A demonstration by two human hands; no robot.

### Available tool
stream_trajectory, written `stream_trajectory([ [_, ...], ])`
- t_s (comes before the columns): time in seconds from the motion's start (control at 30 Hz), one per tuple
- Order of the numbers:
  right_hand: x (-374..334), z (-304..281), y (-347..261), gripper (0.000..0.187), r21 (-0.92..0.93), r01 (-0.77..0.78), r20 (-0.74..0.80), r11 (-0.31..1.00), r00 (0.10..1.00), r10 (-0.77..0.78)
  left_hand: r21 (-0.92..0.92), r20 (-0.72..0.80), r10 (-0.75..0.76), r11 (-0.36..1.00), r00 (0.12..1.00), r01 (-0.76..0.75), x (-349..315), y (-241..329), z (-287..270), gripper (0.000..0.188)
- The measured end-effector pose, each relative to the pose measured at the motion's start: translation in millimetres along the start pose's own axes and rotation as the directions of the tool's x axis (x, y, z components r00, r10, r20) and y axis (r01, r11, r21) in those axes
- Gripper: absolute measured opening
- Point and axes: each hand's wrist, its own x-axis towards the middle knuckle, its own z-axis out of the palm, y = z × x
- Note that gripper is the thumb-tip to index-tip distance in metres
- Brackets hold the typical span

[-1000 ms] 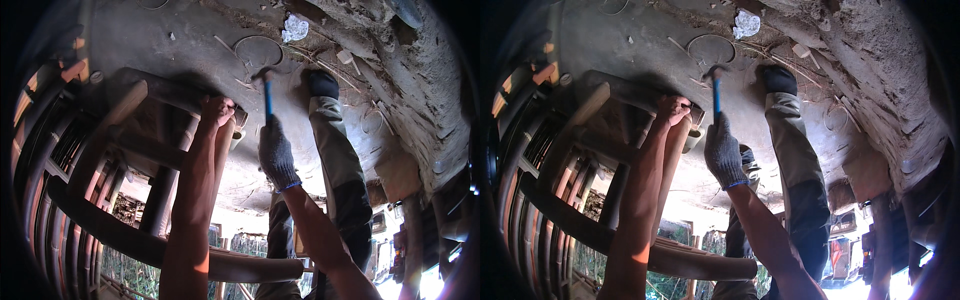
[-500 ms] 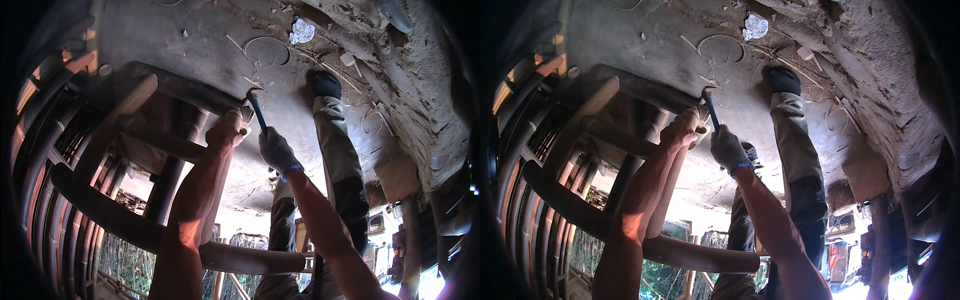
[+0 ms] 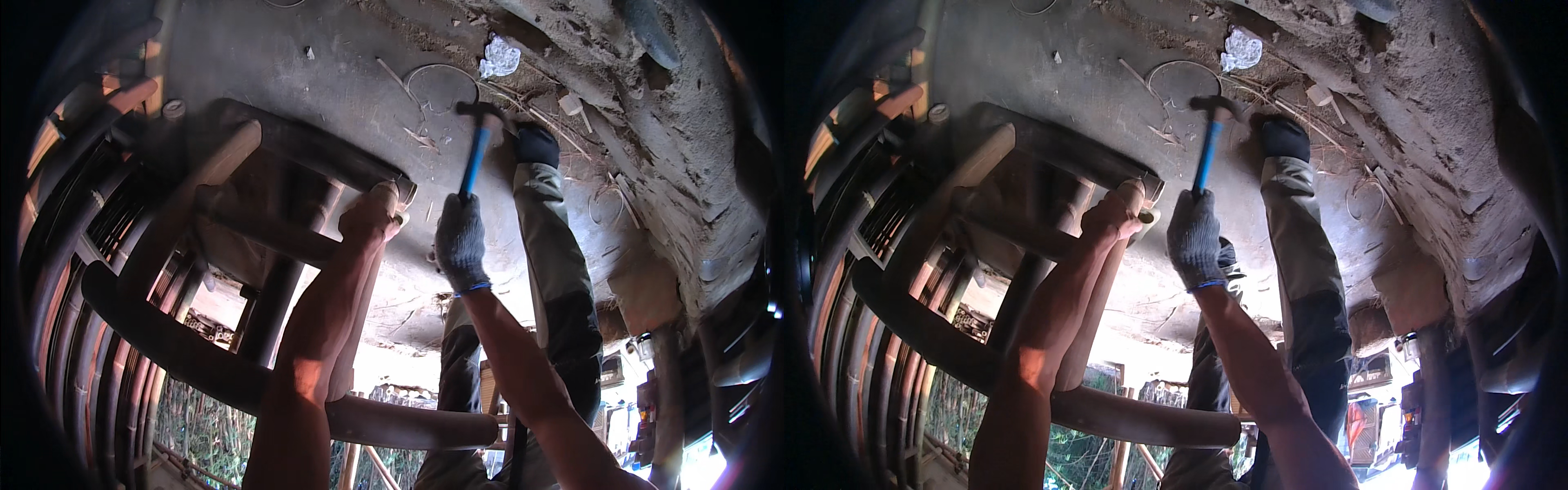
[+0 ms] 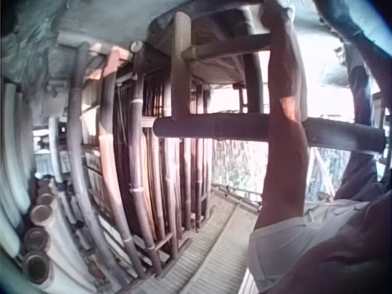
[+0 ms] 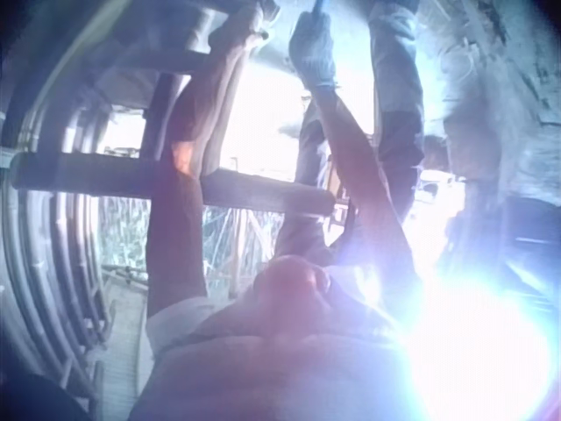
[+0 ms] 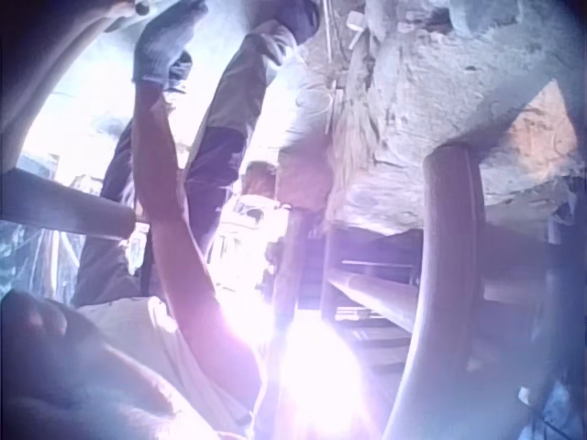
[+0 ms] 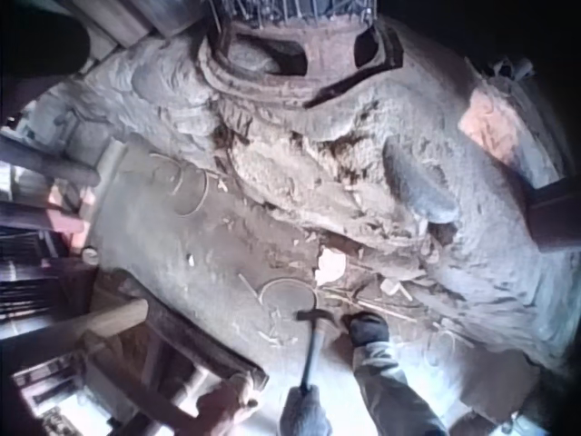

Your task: The person hammers nails into a bamboo structure using a hammer. They repeatedly pick up nails and strike them into the bamboo frame, working on different sections of the structure.

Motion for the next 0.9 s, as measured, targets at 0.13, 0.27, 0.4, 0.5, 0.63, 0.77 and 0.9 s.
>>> stream_trajectory([
  [0.13, 12.8, -5.0, 35.9, 0.034, -0.417, 0.18, 0.429, 0.891, 0.903, 0.018, 0.056, -0.106, 0.132, 0.99, 0.986, -0.126, 12.3, -4.6, 21.7, 0.07],
  [0.27, 4.5, -2.9, 9.5, 0.029, -0.211, 0.038, 0.124, 0.977, 0.992, -0.011, -0.137, -0.024, 0.087, 0.986, 0.996, -0.09, 40.7, -24.2, 29.6, 0.088],
  [0.4, 2.1, 9.4, 80.5, 0.029, -0.437, 0.348, 0.332, 0.829, 0.919, -0.21, -0.005, -0.112, 0.056, 0.998, 0.992, -0.057, 21.5, -5.5, 29.1, 0.067],
  [0.5, 19.5, -1.4, 42.3, 0.028, -0.366, 0.191, 0.463, 0.911, 0.887, 0.0, -0.035, -0.248, 0.119, 0.991, 0.961, -0.132, 58.2, -40.4, 67.9, 0.047],
  [0.63, 1.4, 15.3, 66.8, 0.031, -0.471, 0.261, 0.25, 0.843, 0.956, -0.156, -0.048, -0.179, 0.111, 0.991, 0.977, -0.122, 31.0, -17.3, 45.4, 0.039],
  [0.77, 19.0, -0.3, 38.9, 0.037, -0.423, 0.137, 0.394, 0.896, 0.918, 0.045, -0.106, -0.189, 0.069, 0.99, 0.98, -0.09, 11.7, -15.4, 34.6, 0.041],
  [0.9, 18.5, 5.9, 64.5, 0.035, -0.509, 0.401, 0.435, 0.762, 0.883, -0.175, -0.132, -0.268, 0.108, 0.98, 0.957, -0.147, 11.2, -7.4, 32.1, 0.045],
])
